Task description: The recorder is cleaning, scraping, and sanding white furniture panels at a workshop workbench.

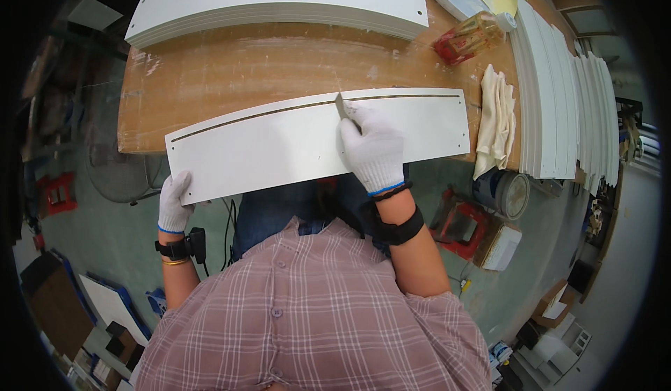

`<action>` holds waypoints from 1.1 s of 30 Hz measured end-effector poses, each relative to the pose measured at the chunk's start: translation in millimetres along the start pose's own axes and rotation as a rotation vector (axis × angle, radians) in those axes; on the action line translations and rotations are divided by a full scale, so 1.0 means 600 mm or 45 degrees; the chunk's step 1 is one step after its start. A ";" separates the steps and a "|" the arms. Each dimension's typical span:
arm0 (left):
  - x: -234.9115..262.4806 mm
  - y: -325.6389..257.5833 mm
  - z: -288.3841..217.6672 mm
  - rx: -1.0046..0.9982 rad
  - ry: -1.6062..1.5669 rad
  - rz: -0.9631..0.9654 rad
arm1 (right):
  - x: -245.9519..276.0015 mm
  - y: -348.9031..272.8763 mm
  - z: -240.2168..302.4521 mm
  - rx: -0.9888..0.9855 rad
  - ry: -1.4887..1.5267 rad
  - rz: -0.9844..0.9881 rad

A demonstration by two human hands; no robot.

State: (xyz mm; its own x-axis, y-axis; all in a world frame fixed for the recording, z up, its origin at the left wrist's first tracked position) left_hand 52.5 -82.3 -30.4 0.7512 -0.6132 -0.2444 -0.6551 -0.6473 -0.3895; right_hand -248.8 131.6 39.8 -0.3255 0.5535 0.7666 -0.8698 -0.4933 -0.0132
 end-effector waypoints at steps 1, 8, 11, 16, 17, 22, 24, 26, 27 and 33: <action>0.001 0.000 0.000 -0.011 -0.007 -0.008 | -0.003 -0.004 0.012 0.079 -0.013 -0.007; 0.013 0.003 0.013 0.001 -0.009 -0.013 | 0.001 -0.001 0.001 -0.125 0.086 0.038; 0.014 0.004 0.016 -0.014 -0.001 -0.023 | -0.011 -0.007 0.026 0.062 0.027 0.043; 0.014 0.002 0.014 0.008 -0.053 -0.017 | 0.010 0.002 -0.002 -0.202 0.056 0.081; 0.014 0.002 0.012 0.010 -0.054 -0.016 | 0.014 0.002 -0.011 -0.270 0.012 0.108; 0.016 0.005 0.014 0.013 -0.040 -0.004 | -0.002 -0.009 0.030 0.083 0.009 -0.017; 0.023 0.006 0.020 0.015 -0.059 0.000 | 0.005 -0.005 0.020 -0.109 0.053 0.056; 0.019 0.007 0.020 0.014 -0.084 0.004 | 0.004 -0.003 0.005 -0.297 0.093 0.129; 0.016 0.007 0.017 0.008 -0.064 -0.001 | 0.006 -0.002 0.012 -0.199 0.060 0.091; 0.026 0.008 0.025 -0.019 0.017 -0.062 | 0.003 -0.004 0.021 -0.140 0.015 0.076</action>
State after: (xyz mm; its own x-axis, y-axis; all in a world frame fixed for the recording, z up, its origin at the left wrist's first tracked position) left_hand 62.5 -88.0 -49.2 0.7813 -0.5864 -0.2138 -0.6189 -0.6832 -0.3875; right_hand -242.3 125.2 49.5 -0.3819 0.5334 0.7548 -0.8838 -0.4496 -0.1294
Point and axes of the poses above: each hand's wrist, its own y-axis towards the middle knuckle, its own x-axis out of the back of the hand, z = x × y, the point moved 6 cm from there along y, towards the middle knuckle, and after that the axes turned 8 degrees about -x, right-handed, at the moved point
